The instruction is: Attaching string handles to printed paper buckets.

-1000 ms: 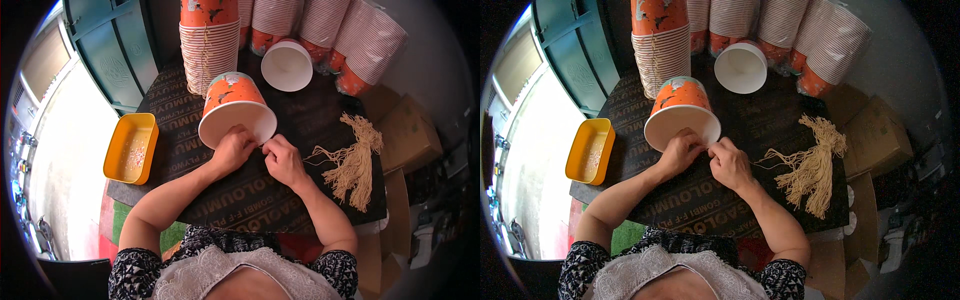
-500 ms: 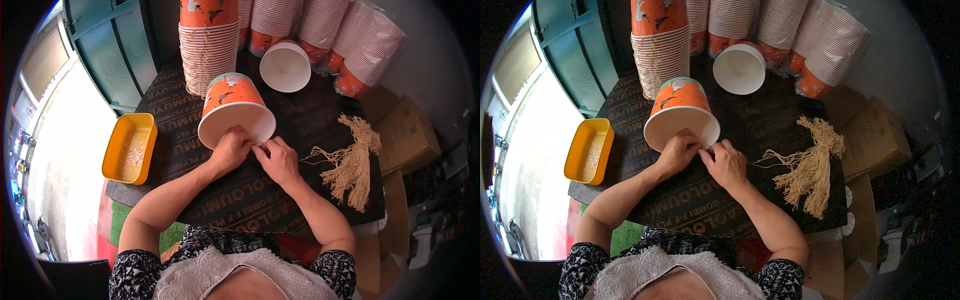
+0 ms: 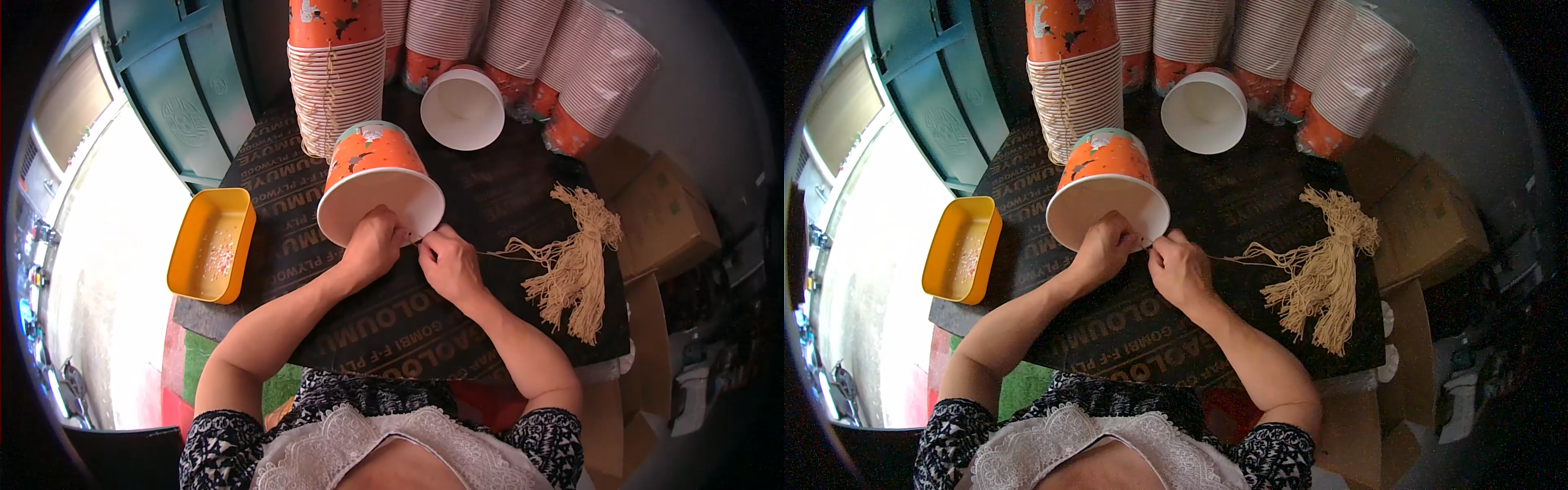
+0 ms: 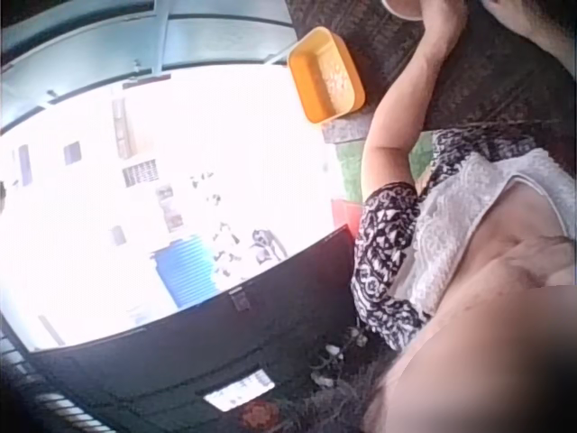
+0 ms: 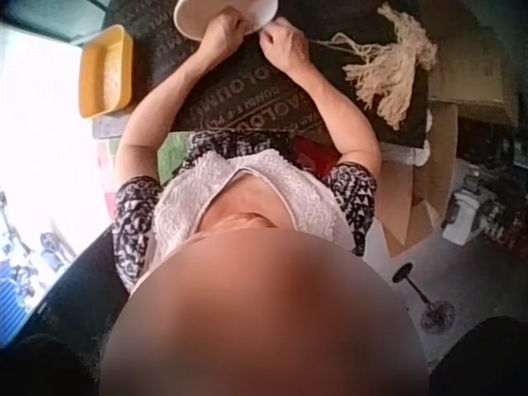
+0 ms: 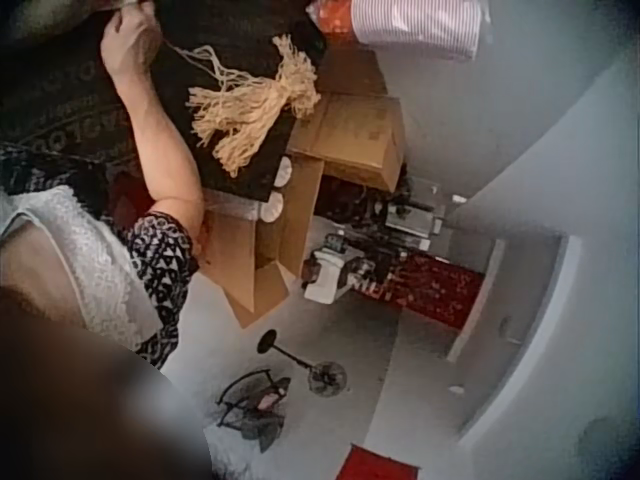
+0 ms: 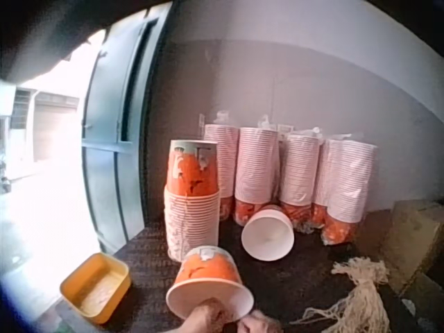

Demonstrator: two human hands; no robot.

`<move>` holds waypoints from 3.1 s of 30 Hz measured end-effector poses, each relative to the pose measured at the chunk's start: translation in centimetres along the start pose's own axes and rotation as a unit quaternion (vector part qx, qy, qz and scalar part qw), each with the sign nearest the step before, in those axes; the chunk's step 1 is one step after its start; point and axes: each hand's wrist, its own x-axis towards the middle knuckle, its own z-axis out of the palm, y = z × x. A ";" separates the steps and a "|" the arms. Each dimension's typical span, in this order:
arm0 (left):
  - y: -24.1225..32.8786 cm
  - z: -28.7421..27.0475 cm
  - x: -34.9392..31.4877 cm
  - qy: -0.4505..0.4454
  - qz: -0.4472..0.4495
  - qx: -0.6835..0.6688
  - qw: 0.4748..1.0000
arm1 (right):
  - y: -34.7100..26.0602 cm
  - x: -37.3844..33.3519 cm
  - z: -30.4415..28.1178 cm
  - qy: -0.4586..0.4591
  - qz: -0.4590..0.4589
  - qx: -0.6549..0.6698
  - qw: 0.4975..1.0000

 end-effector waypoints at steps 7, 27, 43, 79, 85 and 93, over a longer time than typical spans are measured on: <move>0.6 -0.1 -0.3 0.009 -0.019 0.077 0.997 | -0.4 -0.1 0.0 -0.015 -0.058 -0.010 0.998; 1.0 -0.2 -1.6 0.040 -0.066 0.017 0.997 | -0.9 -0.1 -0.4 0.058 -0.147 -0.010 0.987; 1.6 -0.4 -2.1 0.000 -0.039 -0.029 0.999 | 0.1 0.1 0.7 0.065 -0.052 0.057 0.995; 1.9 -0.7 -1.8 0.001 -0.054 -0.060 0.997 | -0.3 0.2 0.6 0.046 -0.075 0.053 0.995; 1.8 -0.5 -1.8 0.004 -0.047 -0.074 0.996 | 0.2 0.1 1.2 0.028 -0.037 0.070 0.996; 1.2 -0.1 -1.9 0.042 -0.022 -0.040 0.998 | 0.3 0.3 1.0 0.007 -0.022 0.106 0.994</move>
